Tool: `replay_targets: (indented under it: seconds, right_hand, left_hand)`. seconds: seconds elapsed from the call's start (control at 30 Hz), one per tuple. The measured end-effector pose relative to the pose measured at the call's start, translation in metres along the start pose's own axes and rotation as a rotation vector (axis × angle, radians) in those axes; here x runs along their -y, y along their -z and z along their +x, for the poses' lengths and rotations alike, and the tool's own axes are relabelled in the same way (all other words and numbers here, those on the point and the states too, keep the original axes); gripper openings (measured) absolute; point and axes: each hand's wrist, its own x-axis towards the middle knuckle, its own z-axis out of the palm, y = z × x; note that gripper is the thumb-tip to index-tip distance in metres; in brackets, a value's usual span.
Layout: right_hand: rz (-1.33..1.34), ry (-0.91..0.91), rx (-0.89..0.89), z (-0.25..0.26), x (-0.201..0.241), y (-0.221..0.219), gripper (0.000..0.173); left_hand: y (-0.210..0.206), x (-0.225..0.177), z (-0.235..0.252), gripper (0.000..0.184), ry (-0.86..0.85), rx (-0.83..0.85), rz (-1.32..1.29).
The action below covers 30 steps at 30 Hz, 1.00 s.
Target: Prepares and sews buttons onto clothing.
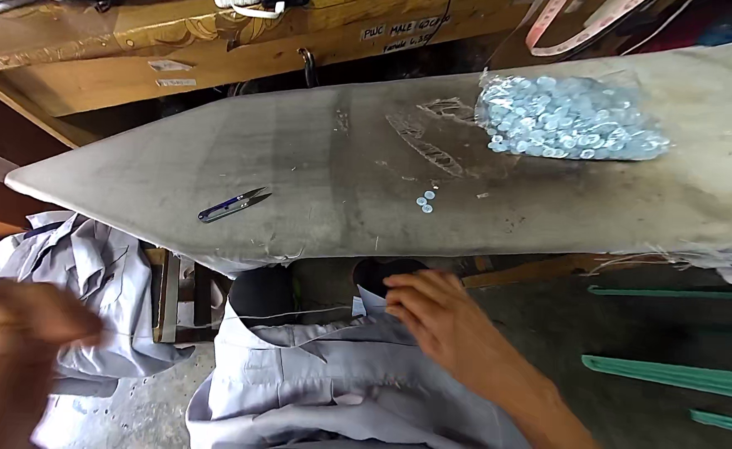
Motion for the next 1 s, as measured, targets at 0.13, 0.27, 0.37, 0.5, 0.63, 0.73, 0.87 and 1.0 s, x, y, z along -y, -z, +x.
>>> replay_targets:
  seconds: [0.13,0.27,0.37,0.5,0.63,0.73,0.87,1.0]
  right_hand:
    - [0.482,-0.001,-0.069,0.019,0.034,0.017,0.030]
    - [0.902,0.035,-0.092,0.038,0.072,0.013,0.026]
    - [0.998,-0.011,-0.149,0.038,0.071,0.014,0.013]
    - [0.893,-0.062,-0.186,0.026,0.025,0.045,0.014]
    - [0.780,-0.113,-0.077,0.019,-0.004,0.063,0.015]
    - [0.756,-0.097,0.104,0.026,-0.006,0.042,0.018]
    - [0.755,-0.137,0.347,0.045,-0.008,0.002,0.019]
    - [0.922,-0.166,0.597,0.064,-0.011,-0.025,0.014]
  left_hand:
    - [-0.117,0.026,0.013,0.019,-0.078,0.189,-0.027]
    - [-0.180,0.027,0.020,0.020,-0.077,0.238,-0.182]
    - [-0.188,0.030,0.023,0.022,-0.048,0.229,-0.259]
    - [-0.174,0.060,0.006,0.071,0.043,0.446,0.364]
    - [-0.164,0.080,-0.003,0.032,0.222,0.767,0.470]
    - [-0.140,0.080,0.012,0.024,0.328,0.844,0.096]
    - [-0.138,0.088,0.015,0.031,0.362,0.788,-0.231]
    - [-0.139,0.086,0.012,0.043,0.282,0.766,-0.228]
